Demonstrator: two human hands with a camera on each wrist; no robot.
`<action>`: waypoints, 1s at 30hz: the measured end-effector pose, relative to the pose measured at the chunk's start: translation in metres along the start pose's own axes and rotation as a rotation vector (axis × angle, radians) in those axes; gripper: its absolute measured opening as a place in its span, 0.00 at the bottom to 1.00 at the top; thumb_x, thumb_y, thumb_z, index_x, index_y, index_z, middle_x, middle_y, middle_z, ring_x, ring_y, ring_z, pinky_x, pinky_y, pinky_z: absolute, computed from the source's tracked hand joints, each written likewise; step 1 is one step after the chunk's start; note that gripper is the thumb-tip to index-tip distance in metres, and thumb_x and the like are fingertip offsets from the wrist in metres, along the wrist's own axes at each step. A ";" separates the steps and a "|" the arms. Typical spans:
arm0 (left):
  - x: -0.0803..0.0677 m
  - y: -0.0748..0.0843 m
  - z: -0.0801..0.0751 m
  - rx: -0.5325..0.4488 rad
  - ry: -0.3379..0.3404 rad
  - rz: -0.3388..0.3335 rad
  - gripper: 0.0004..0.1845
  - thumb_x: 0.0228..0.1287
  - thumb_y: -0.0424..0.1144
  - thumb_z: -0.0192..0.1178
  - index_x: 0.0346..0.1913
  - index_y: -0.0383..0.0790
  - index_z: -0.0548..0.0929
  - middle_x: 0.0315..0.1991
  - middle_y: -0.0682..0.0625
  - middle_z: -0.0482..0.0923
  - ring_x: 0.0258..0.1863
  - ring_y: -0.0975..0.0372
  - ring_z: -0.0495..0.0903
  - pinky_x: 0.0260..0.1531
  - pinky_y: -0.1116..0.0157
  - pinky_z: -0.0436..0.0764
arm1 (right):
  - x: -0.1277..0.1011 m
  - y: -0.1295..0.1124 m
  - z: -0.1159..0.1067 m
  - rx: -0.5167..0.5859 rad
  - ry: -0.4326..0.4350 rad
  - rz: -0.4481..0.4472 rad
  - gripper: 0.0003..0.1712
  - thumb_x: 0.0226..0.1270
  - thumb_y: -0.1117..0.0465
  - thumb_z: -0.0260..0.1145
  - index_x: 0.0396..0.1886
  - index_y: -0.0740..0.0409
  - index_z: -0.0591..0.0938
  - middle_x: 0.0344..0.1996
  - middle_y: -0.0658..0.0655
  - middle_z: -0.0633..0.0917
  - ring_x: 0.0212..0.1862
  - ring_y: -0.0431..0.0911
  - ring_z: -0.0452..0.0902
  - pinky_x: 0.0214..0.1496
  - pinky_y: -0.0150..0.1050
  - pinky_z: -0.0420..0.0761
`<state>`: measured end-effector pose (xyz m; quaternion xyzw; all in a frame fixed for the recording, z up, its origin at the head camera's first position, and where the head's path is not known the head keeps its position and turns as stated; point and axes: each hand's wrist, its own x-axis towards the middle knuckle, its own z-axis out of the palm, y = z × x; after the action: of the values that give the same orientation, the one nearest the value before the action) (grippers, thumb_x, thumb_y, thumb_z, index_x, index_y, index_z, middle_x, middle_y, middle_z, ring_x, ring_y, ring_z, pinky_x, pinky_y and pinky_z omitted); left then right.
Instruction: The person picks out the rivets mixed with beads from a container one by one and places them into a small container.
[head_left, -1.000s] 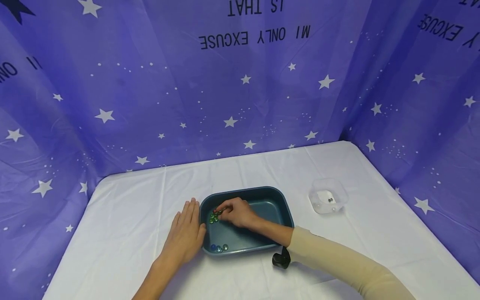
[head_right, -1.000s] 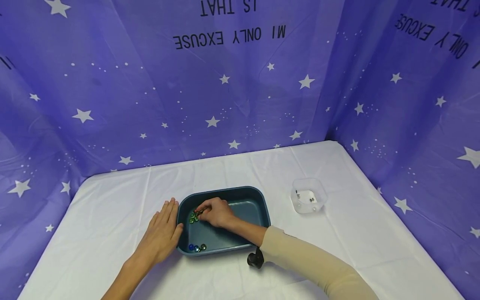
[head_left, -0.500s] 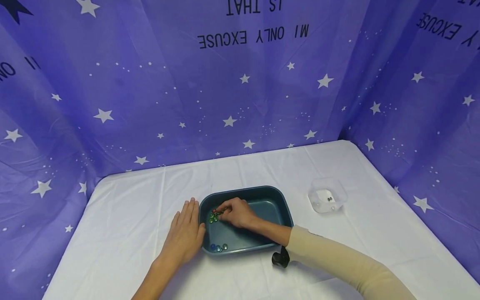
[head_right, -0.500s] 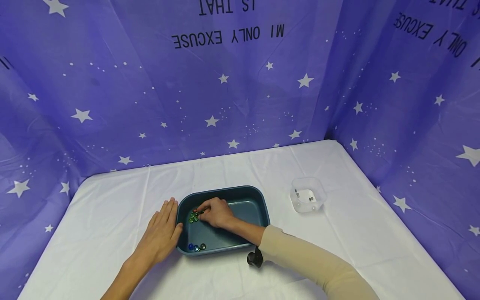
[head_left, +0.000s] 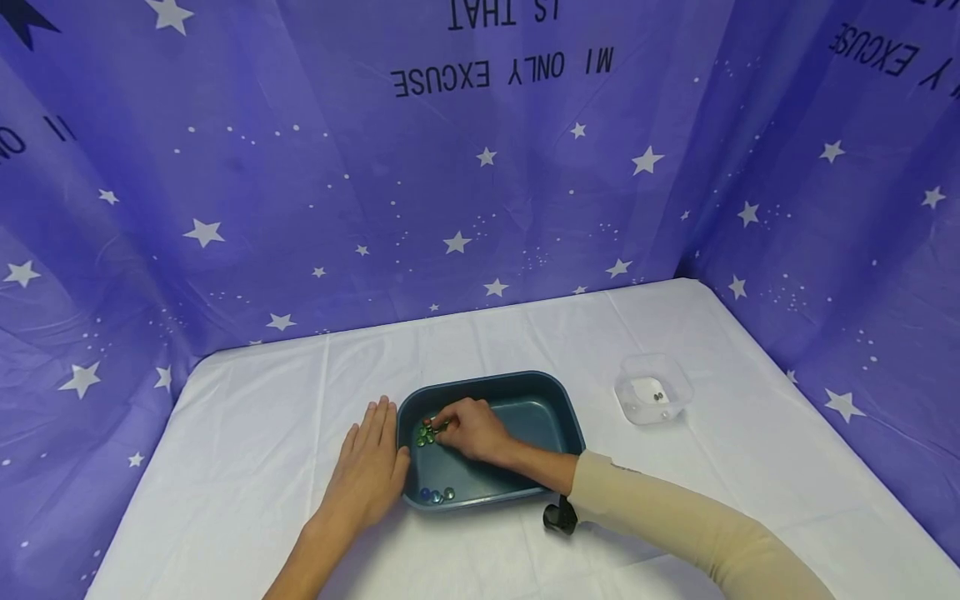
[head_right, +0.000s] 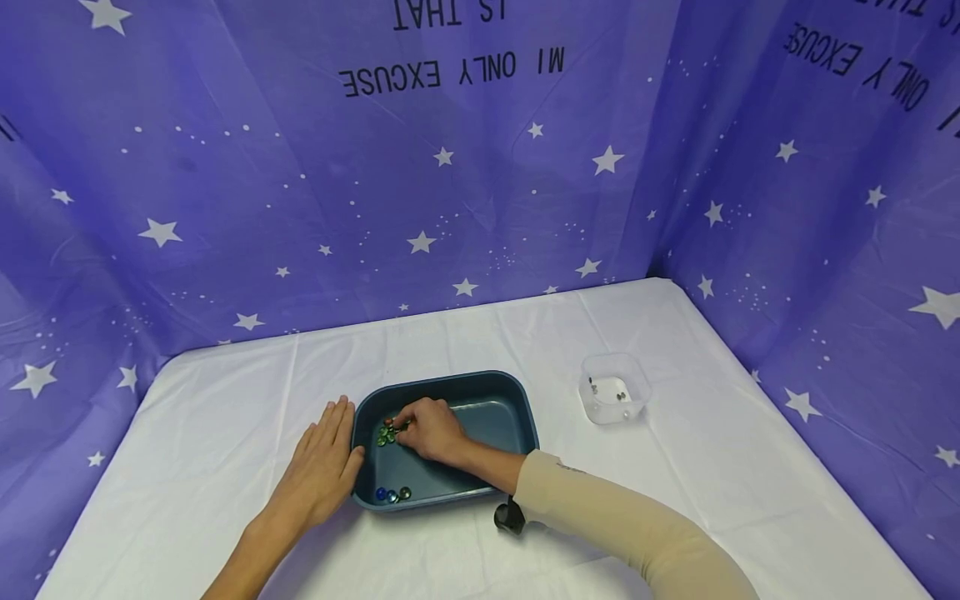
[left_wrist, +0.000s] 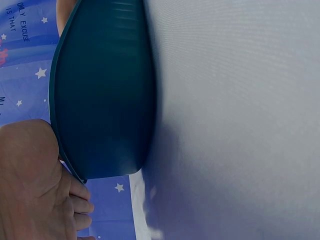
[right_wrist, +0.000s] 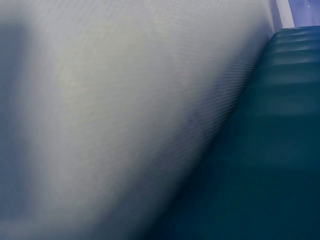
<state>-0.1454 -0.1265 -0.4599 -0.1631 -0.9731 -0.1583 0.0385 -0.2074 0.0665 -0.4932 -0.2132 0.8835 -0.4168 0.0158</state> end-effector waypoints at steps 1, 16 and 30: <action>0.000 0.000 0.000 0.001 0.000 0.000 0.35 0.74 0.40 0.52 0.74 0.21 0.57 0.75 0.31 0.53 0.75 0.41 0.51 0.69 0.40 0.54 | 0.000 0.000 0.000 -0.006 0.003 -0.003 0.08 0.54 0.65 0.75 0.36 0.57 0.91 0.15 0.41 0.79 0.18 0.30 0.70 0.21 0.27 0.69; -0.001 0.000 0.000 0.002 -0.001 -0.008 0.34 0.74 0.40 0.52 0.74 0.21 0.57 0.75 0.31 0.53 0.75 0.41 0.50 0.69 0.40 0.54 | 0.001 0.000 0.001 -0.016 0.005 -0.030 0.03 0.55 0.66 0.75 0.31 0.56 0.91 0.16 0.42 0.79 0.20 0.30 0.71 0.22 0.27 0.71; 0.000 0.000 0.000 0.011 0.001 -0.003 0.35 0.74 0.41 0.52 0.74 0.22 0.57 0.75 0.31 0.53 0.75 0.42 0.51 0.69 0.40 0.54 | 0.002 -0.006 -0.012 0.045 0.061 -0.058 0.05 0.58 0.64 0.75 0.35 0.54 0.91 0.27 0.45 0.87 0.30 0.31 0.79 0.34 0.29 0.78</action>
<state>-0.1451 -0.1265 -0.4598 -0.1612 -0.9742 -0.1531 0.0395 -0.2091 0.0711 -0.4803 -0.2256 0.8674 -0.4431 -0.0182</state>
